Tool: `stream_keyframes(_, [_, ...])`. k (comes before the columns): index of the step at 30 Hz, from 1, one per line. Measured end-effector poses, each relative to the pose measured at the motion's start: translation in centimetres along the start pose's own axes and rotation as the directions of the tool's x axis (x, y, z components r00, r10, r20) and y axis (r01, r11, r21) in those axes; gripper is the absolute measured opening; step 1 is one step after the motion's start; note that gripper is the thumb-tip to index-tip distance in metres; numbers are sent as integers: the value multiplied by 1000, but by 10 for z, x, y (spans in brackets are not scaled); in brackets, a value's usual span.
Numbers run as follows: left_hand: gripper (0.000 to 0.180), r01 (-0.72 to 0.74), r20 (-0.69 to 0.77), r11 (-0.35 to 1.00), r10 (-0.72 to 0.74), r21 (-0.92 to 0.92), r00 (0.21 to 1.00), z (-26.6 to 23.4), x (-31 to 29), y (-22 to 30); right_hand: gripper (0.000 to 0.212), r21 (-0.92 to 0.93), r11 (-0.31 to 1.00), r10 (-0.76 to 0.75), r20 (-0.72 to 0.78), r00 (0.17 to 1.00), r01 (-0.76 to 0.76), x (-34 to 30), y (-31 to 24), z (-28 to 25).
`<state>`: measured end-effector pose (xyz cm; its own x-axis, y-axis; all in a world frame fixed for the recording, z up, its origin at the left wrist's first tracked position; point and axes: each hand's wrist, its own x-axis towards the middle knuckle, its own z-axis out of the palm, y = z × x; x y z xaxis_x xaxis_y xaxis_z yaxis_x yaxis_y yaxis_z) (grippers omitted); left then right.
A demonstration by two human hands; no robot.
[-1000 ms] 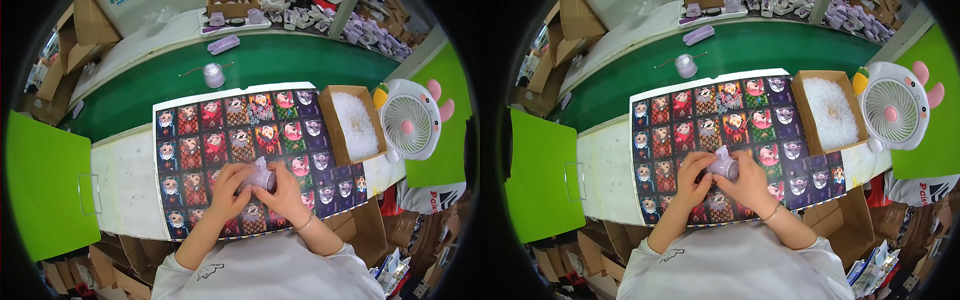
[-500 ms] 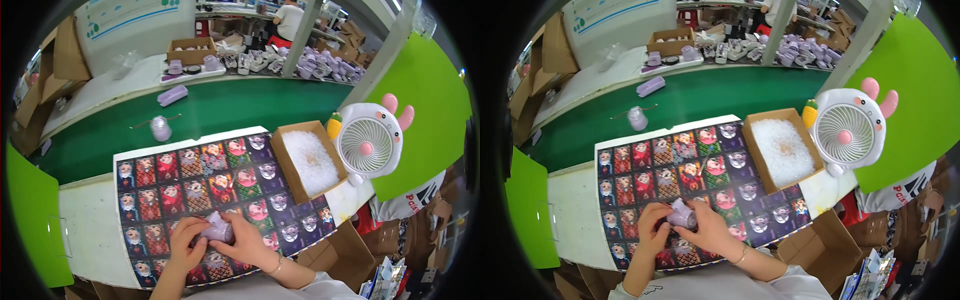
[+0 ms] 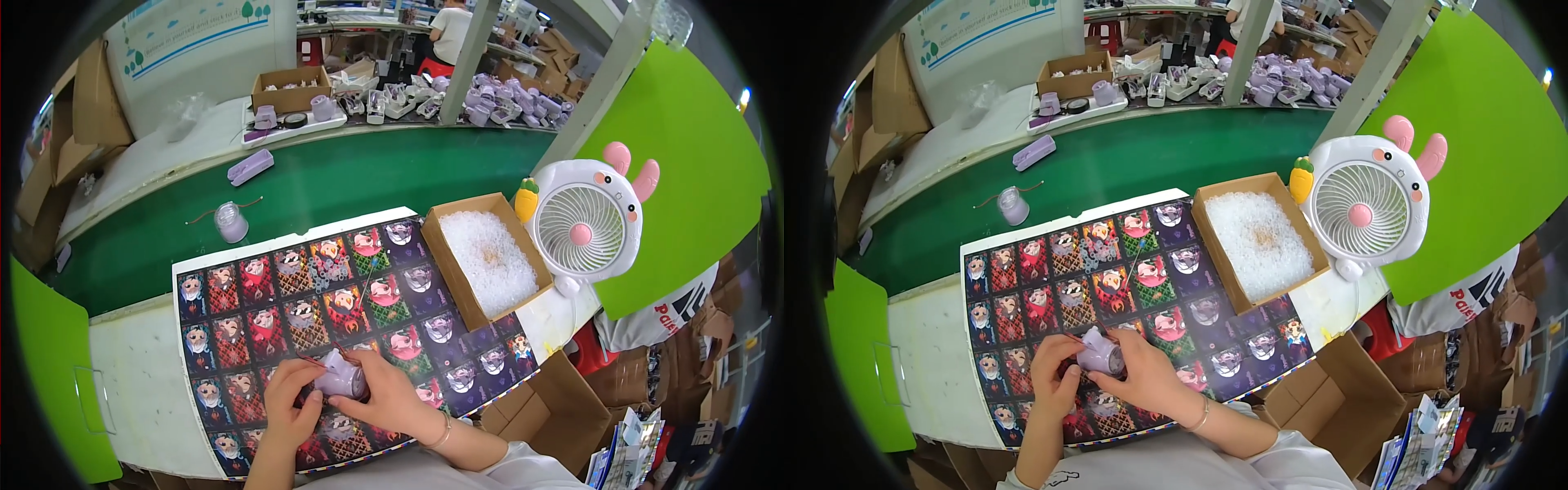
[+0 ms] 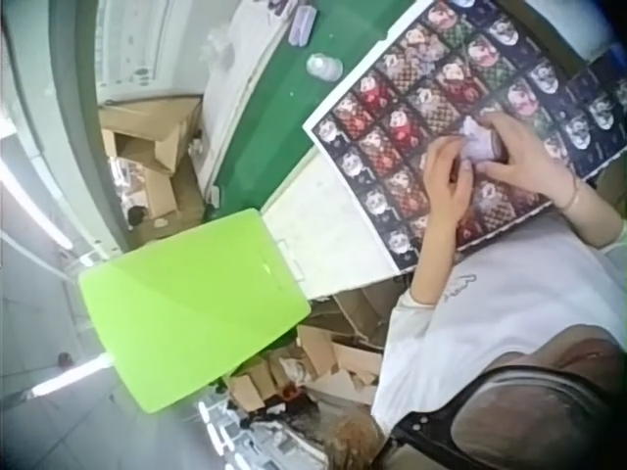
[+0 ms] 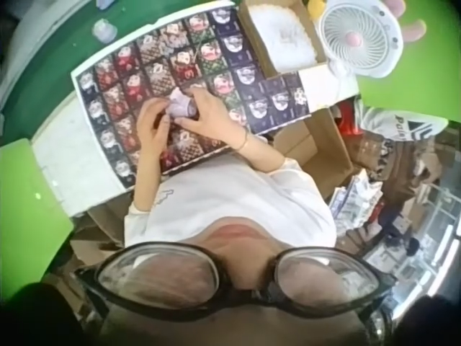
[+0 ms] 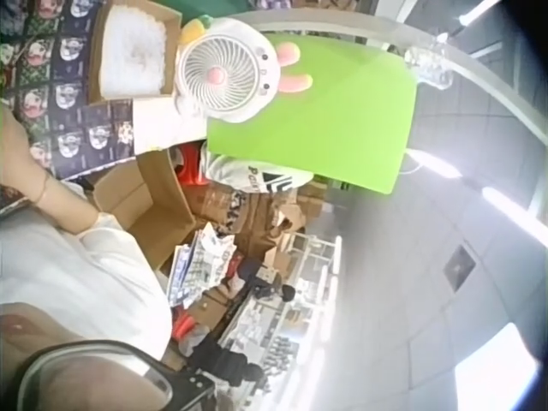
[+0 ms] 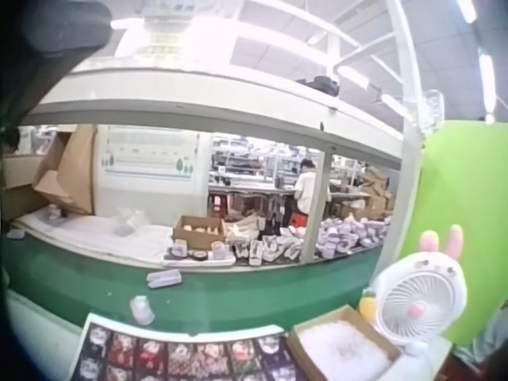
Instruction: The person assembles small electronic components by hand, inserting circuit boards with wires into purple plastic casings at a factory workbench.
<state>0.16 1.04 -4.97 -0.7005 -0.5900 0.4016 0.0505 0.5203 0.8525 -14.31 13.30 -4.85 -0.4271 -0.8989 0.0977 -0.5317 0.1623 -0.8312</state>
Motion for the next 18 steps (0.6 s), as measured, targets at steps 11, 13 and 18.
stream_keyframes(11, [32, 54, 5, 999, -54, -2, 999, -1, 0, 2, 70, 3, 1000, -14, -20, 1000, 14, 2, -2, -1])
stream_keyframes(13, [32, 56, 6, 998, -56, -3, 998, 0, 0, 2, 70, -2, 1000, -19, -27, 999, 19, 2, -1, 0])
stream_keyframes(18, [30, 59, 9, 998, -59, -3, 998, 0, 0, 3, 68, 7, 1000, -23, -37, 999, 24, 3, -1, 0])
